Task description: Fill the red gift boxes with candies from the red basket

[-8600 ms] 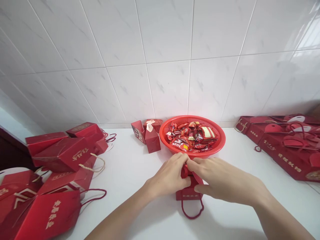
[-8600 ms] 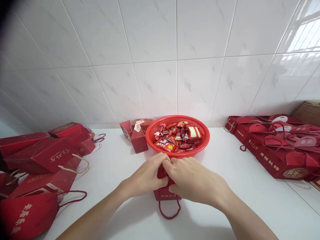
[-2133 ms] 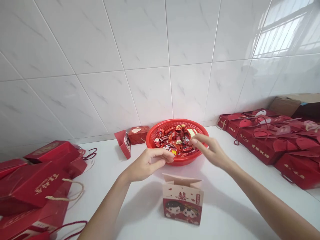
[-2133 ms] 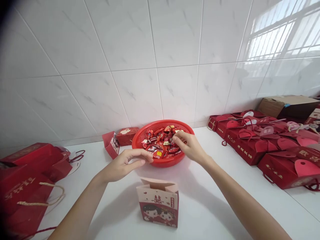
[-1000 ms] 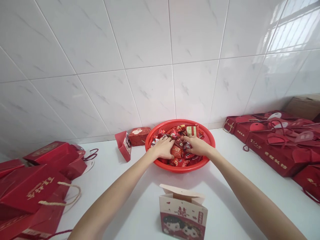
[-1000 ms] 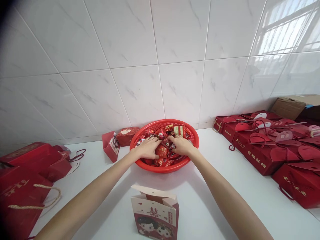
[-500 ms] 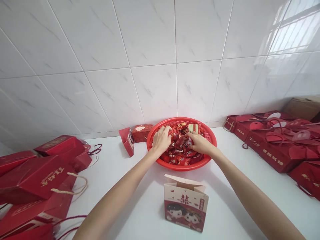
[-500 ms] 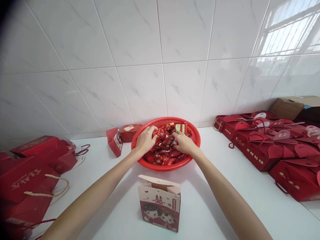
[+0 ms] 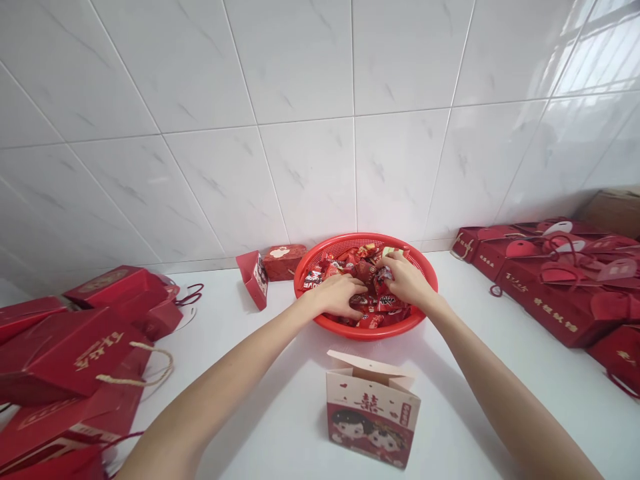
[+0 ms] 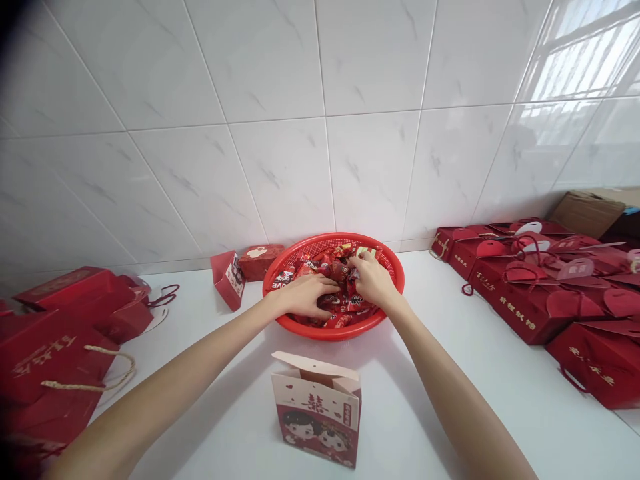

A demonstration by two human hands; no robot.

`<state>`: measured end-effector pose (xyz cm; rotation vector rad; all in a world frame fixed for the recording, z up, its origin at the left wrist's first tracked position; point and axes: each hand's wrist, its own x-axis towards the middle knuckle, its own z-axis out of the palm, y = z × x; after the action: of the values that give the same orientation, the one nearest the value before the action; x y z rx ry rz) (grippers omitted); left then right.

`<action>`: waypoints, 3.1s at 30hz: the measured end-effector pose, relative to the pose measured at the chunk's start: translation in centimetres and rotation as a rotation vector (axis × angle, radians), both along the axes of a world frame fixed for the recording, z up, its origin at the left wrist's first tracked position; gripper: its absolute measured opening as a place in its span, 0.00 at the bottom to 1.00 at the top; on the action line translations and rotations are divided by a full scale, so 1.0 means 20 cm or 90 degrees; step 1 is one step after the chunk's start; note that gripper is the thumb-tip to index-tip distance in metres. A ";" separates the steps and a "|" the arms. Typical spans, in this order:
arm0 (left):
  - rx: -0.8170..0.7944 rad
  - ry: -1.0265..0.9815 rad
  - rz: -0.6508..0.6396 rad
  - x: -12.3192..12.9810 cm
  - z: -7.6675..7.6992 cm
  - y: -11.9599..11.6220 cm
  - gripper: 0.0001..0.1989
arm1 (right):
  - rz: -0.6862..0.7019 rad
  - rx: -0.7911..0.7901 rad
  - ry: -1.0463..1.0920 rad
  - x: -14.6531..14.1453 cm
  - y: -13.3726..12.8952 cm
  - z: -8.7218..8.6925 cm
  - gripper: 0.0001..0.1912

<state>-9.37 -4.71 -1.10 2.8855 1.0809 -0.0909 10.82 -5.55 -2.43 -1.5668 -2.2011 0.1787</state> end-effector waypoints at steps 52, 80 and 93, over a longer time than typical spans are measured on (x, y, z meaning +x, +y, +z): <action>-0.128 -0.116 0.163 0.01 0.01 0.18 0.23 | 0.070 -0.026 -0.125 -0.02 0.01 0.01 0.25; -0.068 0.068 0.092 0.11 -0.01 0.11 0.11 | 0.090 0.042 -0.066 -0.01 -0.01 0.05 0.08; -0.135 -0.248 0.146 0.05 -0.04 0.19 0.16 | 0.066 -0.044 -0.187 -0.02 0.00 0.02 0.10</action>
<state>-8.39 -0.97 -1.99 2.4336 1.2228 0.3318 10.38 -5.58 -2.11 -1.6023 -2.5285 0.0595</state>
